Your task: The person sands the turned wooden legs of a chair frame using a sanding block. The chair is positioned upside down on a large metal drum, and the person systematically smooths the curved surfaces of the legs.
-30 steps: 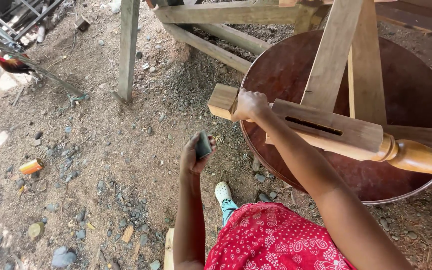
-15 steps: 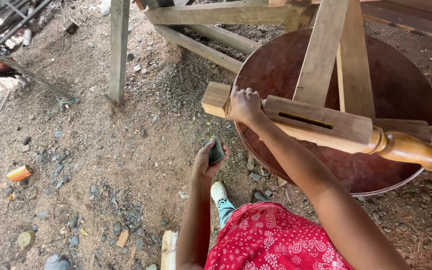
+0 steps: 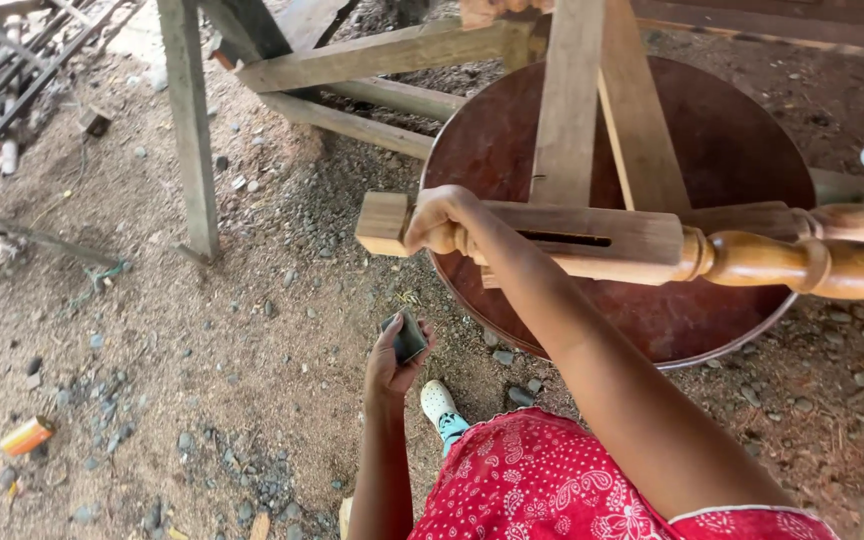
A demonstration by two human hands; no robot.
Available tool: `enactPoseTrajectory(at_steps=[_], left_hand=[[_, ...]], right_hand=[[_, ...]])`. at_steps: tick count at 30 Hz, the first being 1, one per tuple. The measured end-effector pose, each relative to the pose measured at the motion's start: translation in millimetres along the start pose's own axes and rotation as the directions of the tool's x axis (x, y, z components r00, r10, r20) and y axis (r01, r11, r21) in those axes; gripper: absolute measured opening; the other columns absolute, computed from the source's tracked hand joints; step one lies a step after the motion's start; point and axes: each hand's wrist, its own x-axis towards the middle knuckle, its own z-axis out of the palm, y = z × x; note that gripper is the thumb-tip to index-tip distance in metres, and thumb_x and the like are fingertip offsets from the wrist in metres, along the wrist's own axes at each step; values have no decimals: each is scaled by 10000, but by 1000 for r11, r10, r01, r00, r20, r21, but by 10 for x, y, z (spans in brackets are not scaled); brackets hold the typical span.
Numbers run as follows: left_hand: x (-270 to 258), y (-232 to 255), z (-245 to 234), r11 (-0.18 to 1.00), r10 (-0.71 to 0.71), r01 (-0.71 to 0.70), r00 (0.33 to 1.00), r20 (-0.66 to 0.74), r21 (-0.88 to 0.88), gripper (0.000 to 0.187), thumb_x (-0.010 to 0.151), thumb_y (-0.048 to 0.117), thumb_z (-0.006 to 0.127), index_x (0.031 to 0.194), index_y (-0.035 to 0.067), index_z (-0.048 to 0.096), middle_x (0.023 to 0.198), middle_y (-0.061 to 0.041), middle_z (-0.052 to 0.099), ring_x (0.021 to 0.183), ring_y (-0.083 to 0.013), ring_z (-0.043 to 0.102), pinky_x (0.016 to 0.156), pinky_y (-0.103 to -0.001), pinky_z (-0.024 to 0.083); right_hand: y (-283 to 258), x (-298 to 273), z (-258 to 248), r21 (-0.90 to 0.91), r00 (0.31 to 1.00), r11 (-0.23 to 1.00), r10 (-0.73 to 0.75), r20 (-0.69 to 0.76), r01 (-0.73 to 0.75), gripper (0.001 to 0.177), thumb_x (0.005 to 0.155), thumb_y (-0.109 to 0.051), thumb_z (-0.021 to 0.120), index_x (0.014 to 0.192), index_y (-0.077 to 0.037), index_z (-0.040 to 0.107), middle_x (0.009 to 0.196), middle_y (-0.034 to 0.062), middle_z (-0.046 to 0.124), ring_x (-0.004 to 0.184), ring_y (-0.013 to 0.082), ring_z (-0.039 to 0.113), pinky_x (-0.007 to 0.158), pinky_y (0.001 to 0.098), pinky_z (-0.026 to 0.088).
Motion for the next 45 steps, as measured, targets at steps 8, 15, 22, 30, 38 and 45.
enactPoseTrajectory(at_steps=[8,15,22,30,38,45], left_hand=[[42,17,151,1000,15,-15,1000,-26,-2,528,924,116,679,1367,-10,420,1093,-250,643,911,-327,706,789,-448,672],[-291,319,452,887,353,-315,934,-55,339,409,900,74,655,1248,-76,502,1028,-266,680,795,-335,752,668,-416,680],[-500,755,795,653,579,-540,808,109,530,425,937,20,706,1328,-111,601,1106,-236,723,836,-300,774,636,-400,653],[-531,1095,908,538,730,-658,676,100,526,607,823,-46,723,1375,126,538,1071,-154,742,772,-269,764,553,-319,666],[17,1701,-512,742,556,-576,815,165,343,241,901,-49,803,1113,-73,690,1050,-180,733,878,-250,748,743,-400,673],[-154,2506,-1187,900,311,-268,947,-76,344,334,939,126,673,1232,9,566,973,-151,714,814,-244,744,653,-389,657]], right_hand=[[309,-19,89,106,982,994,-11,188,-10,497,807,-458,830,654,-61,572,563,27,514,416,142,448,404,328,357],[-66,-11,84,-61,993,993,-107,-40,104,567,644,-517,897,814,5,757,758,123,770,622,250,747,659,371,600],[-105,-102,14,-58,992,993,-111,-67,107,601,598,-501,915,864,20,774,811,145,776,718,267,768,744,392,607],[-79,58,111,-89,999,995,-40,27,42,773,684,-504,869,1182,46,652,903,135,746,688,219,702,601,331,578],[-227,-112,8,-116,999,992,43,14,-41,814,632,-550,878,1227,-60,614,1042,135,722,822,235,684,703,369,564],[-214,-34,74,-121,997,990,75,-36,-79,951,511,-564,923,1295,-103,644,1173,168,754,1052,317,737,977,434,563]])
